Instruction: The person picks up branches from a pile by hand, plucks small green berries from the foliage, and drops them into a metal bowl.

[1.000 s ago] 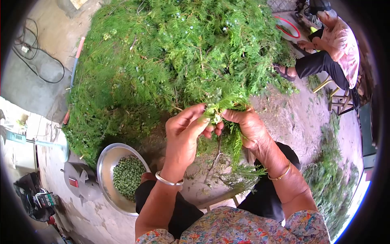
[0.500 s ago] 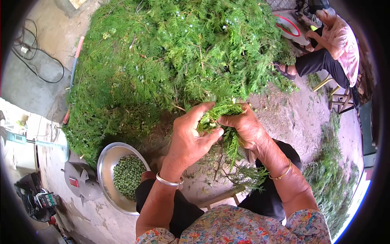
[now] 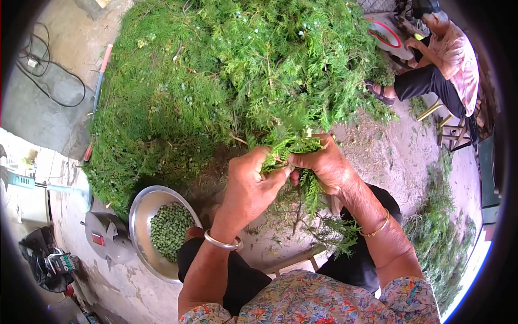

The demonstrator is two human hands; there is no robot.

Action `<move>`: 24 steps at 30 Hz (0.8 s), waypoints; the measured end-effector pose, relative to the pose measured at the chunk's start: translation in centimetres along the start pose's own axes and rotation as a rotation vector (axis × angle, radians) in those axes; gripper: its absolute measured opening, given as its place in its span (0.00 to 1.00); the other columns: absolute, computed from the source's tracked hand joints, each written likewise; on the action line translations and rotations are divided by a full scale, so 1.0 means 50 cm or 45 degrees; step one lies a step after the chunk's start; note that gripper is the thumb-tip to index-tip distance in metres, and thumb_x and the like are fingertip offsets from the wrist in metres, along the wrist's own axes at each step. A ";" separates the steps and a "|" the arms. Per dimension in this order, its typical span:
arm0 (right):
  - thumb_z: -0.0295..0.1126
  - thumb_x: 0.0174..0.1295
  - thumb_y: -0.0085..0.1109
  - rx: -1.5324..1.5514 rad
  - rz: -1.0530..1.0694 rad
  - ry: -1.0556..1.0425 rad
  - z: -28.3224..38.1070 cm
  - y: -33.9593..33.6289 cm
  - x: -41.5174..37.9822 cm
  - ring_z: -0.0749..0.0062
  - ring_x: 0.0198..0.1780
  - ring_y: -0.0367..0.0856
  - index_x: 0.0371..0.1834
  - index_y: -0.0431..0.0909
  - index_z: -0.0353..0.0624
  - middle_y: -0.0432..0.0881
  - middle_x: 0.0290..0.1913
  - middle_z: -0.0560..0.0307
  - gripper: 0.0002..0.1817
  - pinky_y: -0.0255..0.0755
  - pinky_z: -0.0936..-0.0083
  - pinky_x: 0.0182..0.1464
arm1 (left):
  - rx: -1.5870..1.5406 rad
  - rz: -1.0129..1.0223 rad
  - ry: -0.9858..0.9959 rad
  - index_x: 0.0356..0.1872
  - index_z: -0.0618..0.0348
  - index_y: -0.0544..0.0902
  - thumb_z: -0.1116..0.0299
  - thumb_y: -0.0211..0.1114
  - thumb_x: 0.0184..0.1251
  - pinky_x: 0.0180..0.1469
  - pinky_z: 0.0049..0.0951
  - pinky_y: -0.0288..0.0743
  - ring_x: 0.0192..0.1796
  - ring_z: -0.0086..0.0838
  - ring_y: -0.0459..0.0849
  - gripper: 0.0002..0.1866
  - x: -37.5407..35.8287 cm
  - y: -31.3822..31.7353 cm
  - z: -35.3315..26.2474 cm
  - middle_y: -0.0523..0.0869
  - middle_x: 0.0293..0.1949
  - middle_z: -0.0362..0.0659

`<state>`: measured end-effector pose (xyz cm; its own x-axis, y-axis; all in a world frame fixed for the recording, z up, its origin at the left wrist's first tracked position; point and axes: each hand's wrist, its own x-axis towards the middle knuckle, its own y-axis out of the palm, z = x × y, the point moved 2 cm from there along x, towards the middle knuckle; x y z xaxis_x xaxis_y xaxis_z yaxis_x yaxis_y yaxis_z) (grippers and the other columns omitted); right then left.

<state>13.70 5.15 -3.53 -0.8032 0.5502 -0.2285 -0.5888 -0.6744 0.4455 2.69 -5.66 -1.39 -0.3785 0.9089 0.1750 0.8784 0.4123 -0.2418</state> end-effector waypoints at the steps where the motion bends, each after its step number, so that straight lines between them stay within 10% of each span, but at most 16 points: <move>1: 0.17 0.55 0.60 -0.058 0.018 0.009 -0.001 0.000 -0.001 0.72 0.28 0.80 0.38 0.78 0.32 0.83 0.32 0.52 0.08 0.75 0.76 0.26 | -0.001 0.000 -0.002 0.35 0.68 0.78 0.81 0.65 0.52 0.33 0.21 0.76 0.30 0.21 0.82 0.08 -0.001 -0.008 -0.001 0.82 0.26 0.40; 10: 0.18 0.55 0.59 -0.384 -0.050 0.016 0.033 -0.031 0.004 0.74 0.23 0.78 0.39 0.77 0.33 0.82 0.32 0.51 0.09 0.75 0.76 0.26 | 0.588 0.294 0.020 0.24 0.68 0.79 0.74 0.66 0.50 0.23 0.22 0.67 0.20 0.21 0.75 0.07 -0.018 -0.060 -0.016 0.79 0.18 0.42; 12: 0.18 0.56 0.59 -0.380 -0.234 -0.030 0.048 -0.067 -0.004 0.73 0.23 0.78 0.41 0.77 0.33 0.81 0.33 0.51 0.10 0.76 0.75 0.26 | 0.103 0.083 -0.508 0.20 0.67 0.78 0.75 0.63 0.52 0.22 0.23 0.69 0.19 0.25 0.77 0.06 -0.028 -0.110 -0.021 0.79 0.18 0.41; 14: 0.17 0.56 0.56 0.091 -0.334 -0.048 0.042 -0.096 -0.001 0.71 0.26 0.78 0.46 0.75 0.33 0.82 0.36 0.51 0.13 0.77 0.73 0.29 | -0.123 0.028 -0.539 0.26 0.69 0.80 0.75 0.58 0.56 0.25 0.27 0.75 0.24 0.31 0.80 0.07 -0.027 -0.116 -0.019 0.81 0.24 0.48; 17: 0.25 0.60 0.54 0.238 -0.280 -0.084 0.034 -0.088 0.001 0.62 0.36 0.82 0.47 0.73 0.33 0.81 0.39 0.46 0.13 0.79 0.64 0.37 | -1.605 0.128 -0.401 0.47 0.78 0.74 0.70 0.53 0.61 0.45 0.42 0.79 0.42 0.44 0.80 0.19 -0.021 -0.084 0.049 0.77 0.45 0.64; 24: 0.27 0.62 0.49 0.479 -0.122 -0.045 0.010 -0.043 0.015 0.57 0.45 0.81 0.50 0.71 0.34 0.80 0.42 0.46 0.14 0.76 0.61 0.50 | -1.881 -0.004 -0.489 0.45 0.77 0.76 0.71 0.51 0.66 0.53 0.48 0.74 0.50 0.51 0.79 0.16 -0.008 -0.060 0.044 0.79 0.45 0.59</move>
<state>14.39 7.27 -4.21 -0.7386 0.6231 -0.2572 -0.5811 -0.3953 0.7114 -0.46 -7.12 -2.82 -0.2271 0.9648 -0.1330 0.2856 0.1965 0.9380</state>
